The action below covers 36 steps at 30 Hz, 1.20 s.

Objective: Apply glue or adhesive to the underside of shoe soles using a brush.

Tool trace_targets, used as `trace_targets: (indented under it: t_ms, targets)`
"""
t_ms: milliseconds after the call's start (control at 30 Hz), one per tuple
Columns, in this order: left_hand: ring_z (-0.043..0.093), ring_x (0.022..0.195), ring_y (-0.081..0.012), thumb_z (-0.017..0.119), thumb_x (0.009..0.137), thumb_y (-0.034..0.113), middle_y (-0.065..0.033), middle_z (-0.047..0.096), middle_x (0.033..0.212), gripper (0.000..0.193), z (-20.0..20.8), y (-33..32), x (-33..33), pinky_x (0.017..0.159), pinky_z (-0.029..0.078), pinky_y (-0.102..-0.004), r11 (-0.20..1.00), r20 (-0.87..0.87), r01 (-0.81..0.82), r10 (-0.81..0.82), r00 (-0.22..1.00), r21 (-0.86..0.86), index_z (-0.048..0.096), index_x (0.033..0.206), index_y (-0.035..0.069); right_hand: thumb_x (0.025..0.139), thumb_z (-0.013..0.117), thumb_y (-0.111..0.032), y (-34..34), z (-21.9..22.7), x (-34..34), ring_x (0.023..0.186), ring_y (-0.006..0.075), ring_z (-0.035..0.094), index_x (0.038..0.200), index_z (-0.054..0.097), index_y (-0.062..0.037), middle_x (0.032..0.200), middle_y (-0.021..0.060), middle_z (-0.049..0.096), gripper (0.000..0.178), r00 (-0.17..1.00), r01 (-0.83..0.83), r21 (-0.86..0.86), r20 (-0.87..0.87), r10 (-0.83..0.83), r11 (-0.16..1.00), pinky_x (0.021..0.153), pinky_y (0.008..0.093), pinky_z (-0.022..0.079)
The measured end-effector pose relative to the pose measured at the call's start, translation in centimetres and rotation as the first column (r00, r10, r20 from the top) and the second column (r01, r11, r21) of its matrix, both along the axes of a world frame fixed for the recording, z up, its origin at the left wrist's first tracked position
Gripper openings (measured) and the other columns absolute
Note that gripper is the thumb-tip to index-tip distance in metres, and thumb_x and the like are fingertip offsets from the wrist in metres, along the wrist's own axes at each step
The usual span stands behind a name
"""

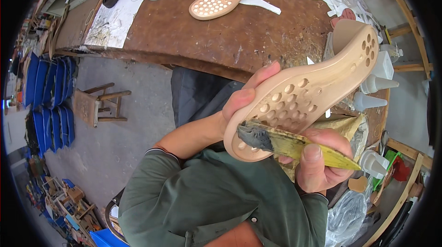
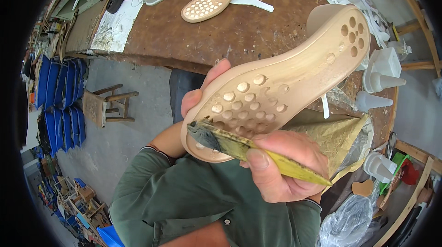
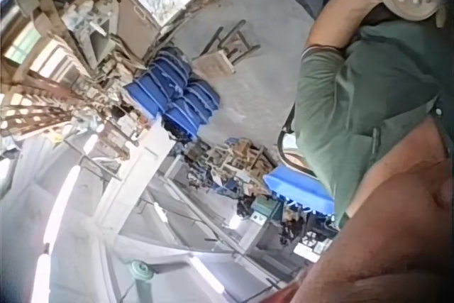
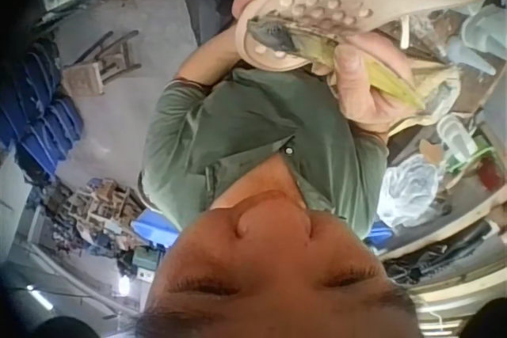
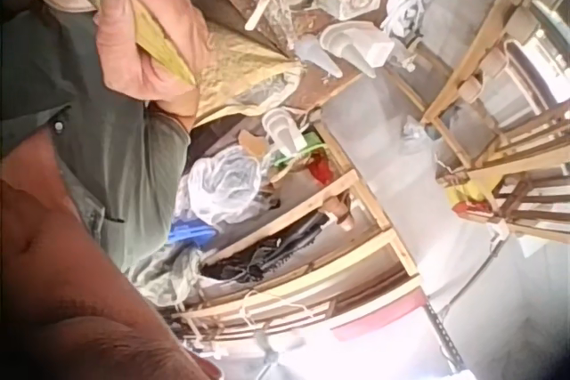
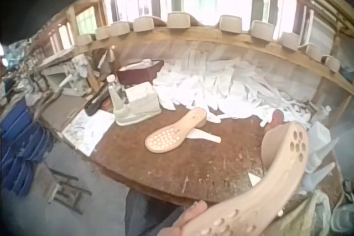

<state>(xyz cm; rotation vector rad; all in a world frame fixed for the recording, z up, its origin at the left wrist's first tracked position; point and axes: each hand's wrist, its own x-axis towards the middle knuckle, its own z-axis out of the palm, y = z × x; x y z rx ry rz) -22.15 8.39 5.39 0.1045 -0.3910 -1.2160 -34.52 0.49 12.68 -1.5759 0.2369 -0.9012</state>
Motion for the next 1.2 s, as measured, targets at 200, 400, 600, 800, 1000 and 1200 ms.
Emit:
trace_targets:
  t_ms: [200, 400, 600, 800, 1000, 1200]
  targets:
    - [0.029, 0.131, -0.0301, 0.053, 0.086, 0.032, -0.0154, 0.022, 0.146, 0.069, 1.4, -0.1, 1.3, 0.107, 0.025, -0.0443, 0.98, -0.055, 0.165, -0.16, 0.986, 0.113, 0.018, 0.143, 0.013, 0.073, 0.069, 0.002, 0.1, 0.1, -0.5, 0.049, 0.0197, 0.061, 0.092, 0.058, 0.0052, 0.061, 0.0118, 0.061, 0.022, 1.0, -0.013, -0.116, -0.014, 0.011, 0.993, 0.045, 0.0278, 0.048]
    - [0.024, 0.131, -0.0414, 0.084, 0.059, 0.006, -0.0301, 0.019, 0.139, 0.11, -2.4, -2.4, 1.1, 0.099, 0.036, -0.0494, 0.741, 0.607, -0.326, 0.669, 0.429, -0.587, 0.009, 0.139, 0.011, 0.067, 0.075, -0.003, -1.1, 0.9, -0.4, 0.049, 0.0211, 0.061, 0.086, 0.061, 0.0034, 0.065, 0.013, 0.064, 0.025, 0.996, -0.092, -0.247, -0.032, 0.087, 0.965, 0.046, 0.0293, 0.049]
    - [0.027, 0.13, -0.0382, 0.083, 0.061, 0.011, -0.0275, 0.019, 0.14, 0.109, -2.1, -2.4, 1.2, 0.1, 0.036, -0.0469, 0.79, 0.629, -0.235, 0.598, 0.497, -0.566, 0.007, 0.139, 0.009, 0.067, 0.077, -0.006, -2.9, 1.8, -0.2, 0.053, 0.0224, 0.062, 0.09, 0.062, 0.0013, 0.068, 0.0109, 0.065, 0.028, 0.959, -0.285, -0.337, -0.105, 0.265, 0.897, 0.047, 0.0311, 0.048]
    - [0.033, 0.128, -0.034, 0.082, 0.061, 0.007, -0.0249, 0.018, 0.14, 0.109, -1.5, -1.9, 0.6, 0.1, 0.037, -0.0425, 0.87, 0.655, -0.185, 0.47, 0.591, -0.457, 0.005, 0.139, 0.01, 0.067, 0.077, -0.005, -4.0, 3.1, 0.3, 0.053, 0.0226, 0.062, 0.091, 0.063, 0.0011, 0.068, 0.0107, 0.064, 0.029, 0.942, -0.334, -0.32, -0.14, 0.304, 0.887, 0.047, 0.0314, 0.048]
    - [0.036, 0.126, -0.0334, 0.083, 0.06, 0.009, -0.0244, 0.018, 0.141, 0.112, -1.8, -2.2, 1.4, 0.1, 0.037, -0.0419, 0.895, 0.665, -0.102, 0.394, 0.635, -0.433, 0.004, 0.139, 0.01, 0.068, 0.076, -0.002, -4.8, 2.6, 0.7, 0.049, 0.0218, 0.06, 0.092, 0.062, 0.0047, 0.067, 0.0127, 0.063, 0.029, 0.897, -0.429, -0.396, -0.075, 0.437, 0.812, 0.042, 0.0302, 0.045]
    - [0.035, 0.127, -0.0327, 0.085, 0.059, 0.013, -0.0245, 0.019, 0.142, 0.114, -2.2, -2.1, 1.6, 0.1, 0.036, -0.0416, 0.912, 0.656, -0.051, 0.331, 0.679, -0.408, 0.004, 0.139, 0.01, 0.064, 0.078, 0.002, -6.0, 3.0, 1.3, 0.048, 0.0208, 0.059, 0.09, 0.063, 0.0038, 0.067, 0.0123, 0.063, 0.03, 0.834, -0.533, -0.433, -0.123, 0.537, 0.727, 0.042, 0.028, 0.044]
